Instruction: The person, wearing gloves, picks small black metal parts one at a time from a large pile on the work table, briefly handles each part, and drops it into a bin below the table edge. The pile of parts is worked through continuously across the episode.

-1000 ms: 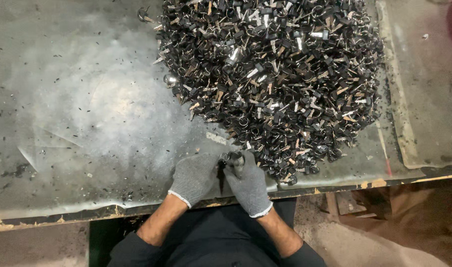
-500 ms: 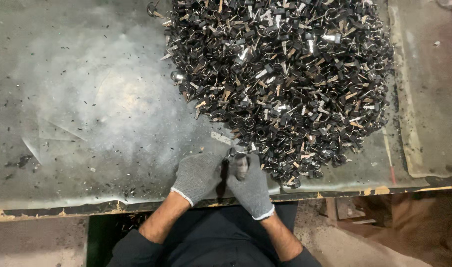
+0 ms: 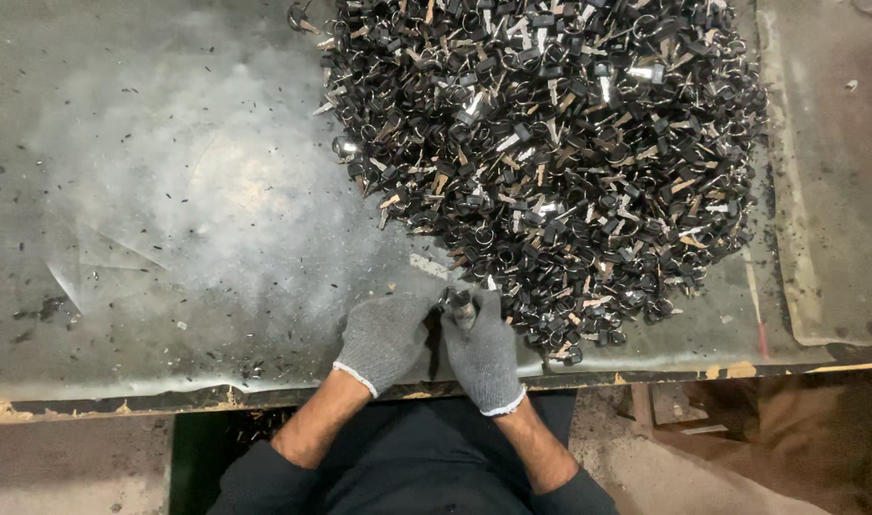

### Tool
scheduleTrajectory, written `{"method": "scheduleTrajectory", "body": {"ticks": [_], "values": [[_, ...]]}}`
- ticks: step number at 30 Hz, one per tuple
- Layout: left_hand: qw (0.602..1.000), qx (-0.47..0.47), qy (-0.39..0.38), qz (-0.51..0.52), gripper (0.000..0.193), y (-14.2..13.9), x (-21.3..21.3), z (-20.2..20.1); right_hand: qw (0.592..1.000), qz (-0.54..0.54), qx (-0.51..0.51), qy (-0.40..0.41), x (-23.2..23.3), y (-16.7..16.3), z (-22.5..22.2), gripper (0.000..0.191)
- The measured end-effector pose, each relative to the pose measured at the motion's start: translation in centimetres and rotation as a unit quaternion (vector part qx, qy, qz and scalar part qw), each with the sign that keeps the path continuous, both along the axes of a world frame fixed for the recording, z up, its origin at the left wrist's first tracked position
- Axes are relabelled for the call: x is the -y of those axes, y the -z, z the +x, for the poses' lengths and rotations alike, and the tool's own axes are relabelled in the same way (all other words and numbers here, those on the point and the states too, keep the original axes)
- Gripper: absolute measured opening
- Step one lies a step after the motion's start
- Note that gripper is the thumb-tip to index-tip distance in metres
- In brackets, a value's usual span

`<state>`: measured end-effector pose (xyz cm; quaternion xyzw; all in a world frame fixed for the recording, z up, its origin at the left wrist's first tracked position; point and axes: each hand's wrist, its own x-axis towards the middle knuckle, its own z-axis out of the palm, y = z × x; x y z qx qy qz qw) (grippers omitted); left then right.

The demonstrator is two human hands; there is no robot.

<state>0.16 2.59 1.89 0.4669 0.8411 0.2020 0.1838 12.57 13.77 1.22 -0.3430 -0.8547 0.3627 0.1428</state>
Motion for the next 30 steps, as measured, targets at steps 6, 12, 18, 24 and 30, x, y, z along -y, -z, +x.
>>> {"method": "scheduleTrajectory", "body": {"ticks": [6, 12, 18, 24, 30], "values": [[0.996, 0.06, -0.059, 0.027, 0.017, -1.6, 0.9, -1.4, 0.996, -0.056, 0.046, -0.049, -0.7, -2.4, 2.9, 0.05], [0.995, 0.03, -0.096, 0.001, 0.023, -3.4, 3.9, 1.6, 0.964, 0.006, 0.22, -0.149, -1.9, -5.2, 2.9, 0.039], [0.985, -0.055, -0.15, 0.061, 0.026, -2.8, -0.2, 1.5, 0.902, 0.171, 0.337, -0.211, 0.1, -2.8, -0.7, 0.024], [0.986, -0.089, -0.055, 0.129, 0.037, -2.8, -1.8, 0.0, 0.941, 0.052, 0.24, -0.232, 0.8, -2.4, 2.0, 0.036], [0.983, 0.099, -0.112, 0.105, 0.036, -1.3, -0.3, -0.3, 0.97, 0.036, 0.198, -0.134, -0.5, -3.5, 2.1, 0.042]]}}
